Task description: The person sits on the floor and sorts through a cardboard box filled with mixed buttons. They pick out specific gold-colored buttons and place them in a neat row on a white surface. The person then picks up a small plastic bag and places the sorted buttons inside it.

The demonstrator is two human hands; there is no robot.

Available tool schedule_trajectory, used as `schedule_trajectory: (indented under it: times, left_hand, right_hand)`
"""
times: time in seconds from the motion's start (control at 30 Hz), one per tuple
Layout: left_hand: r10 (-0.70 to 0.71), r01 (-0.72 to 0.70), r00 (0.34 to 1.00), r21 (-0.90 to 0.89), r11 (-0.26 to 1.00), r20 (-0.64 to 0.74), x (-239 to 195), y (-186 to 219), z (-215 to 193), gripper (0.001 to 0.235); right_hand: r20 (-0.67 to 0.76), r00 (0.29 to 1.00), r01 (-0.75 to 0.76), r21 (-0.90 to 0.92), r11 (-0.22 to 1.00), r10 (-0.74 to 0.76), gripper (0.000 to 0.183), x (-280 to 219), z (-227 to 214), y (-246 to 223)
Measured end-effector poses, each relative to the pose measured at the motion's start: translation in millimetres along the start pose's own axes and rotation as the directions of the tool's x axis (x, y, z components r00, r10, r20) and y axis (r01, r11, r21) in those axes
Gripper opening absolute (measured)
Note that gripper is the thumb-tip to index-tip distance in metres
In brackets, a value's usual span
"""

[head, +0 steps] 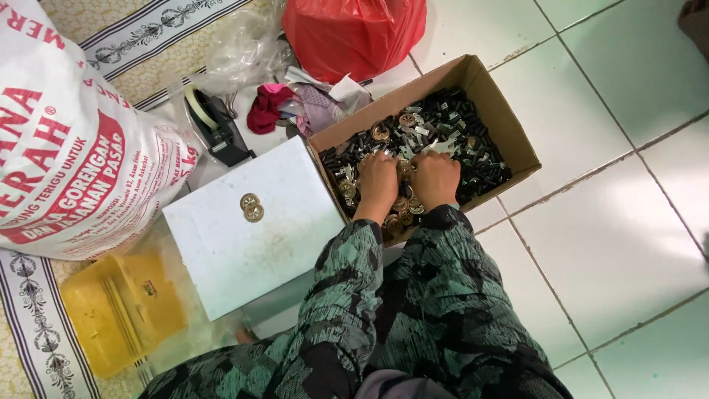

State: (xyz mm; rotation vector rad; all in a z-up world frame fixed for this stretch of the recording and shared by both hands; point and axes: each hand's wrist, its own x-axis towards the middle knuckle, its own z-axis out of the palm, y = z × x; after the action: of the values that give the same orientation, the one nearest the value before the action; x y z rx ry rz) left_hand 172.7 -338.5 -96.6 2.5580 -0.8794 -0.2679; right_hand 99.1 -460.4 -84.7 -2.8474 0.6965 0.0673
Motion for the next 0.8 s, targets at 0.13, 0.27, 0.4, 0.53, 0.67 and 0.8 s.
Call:
schedule_trajectory:
  times: [0.13, 0.27, 0.4, 0.53, 0.67, 0.8]
  left_hand:
    - [-0.011, 0.009, 0.999, -0.073, 0.997, -0.032, -5, -2, 2, 0.025]
    - [-0.062, 0.062, 0.998, -0.213, 0.975, 0.006, -14, 9, -23, 0.027]
    - [-0.133, 0.143, 0.990, -0.359, 0.922, 0.054, -10, 3, -11, 0.027]
    - [-0.145, 0.164, 0.986, -0.449, 0.878, 0.078, -17, 15, -35, 0.023]
    - [-0.173, 0.178, 0.982, -0.645, 0.743, 0.072, -23, 21, -52, 0.019]
    - [-0.157, 0.094, 0.988, -0.797, 0.597, -0.001, -18, 12, -43, 0.015]
  right_hand:
    - [-0.003, 1.000, 0.006, 0.014, 1.000, -0.006, 0.012, 1, 5, 1]
    - [0.054, 0.998, -0.026, 0.090, 0.996, 0.021, 0.011, -2, -3, 0]
    - [0.100, 0.994, -0.060, 0.242, 0.968, 0.036, 0.014, -7, -19, -2]
    - [0.108, 0.993, -0.079, 0.391, 0.917, 0.039, 0.014, -16, -46, -6]
    - [0.123, 0.989, -0.135, 0.595, 0.792, 0.077, 0.015, -15, -50, 1]
    - [0.098, 0.994, -0.103, 0.795, 0.597, 0.042, 0.019, -16, -56, 4]
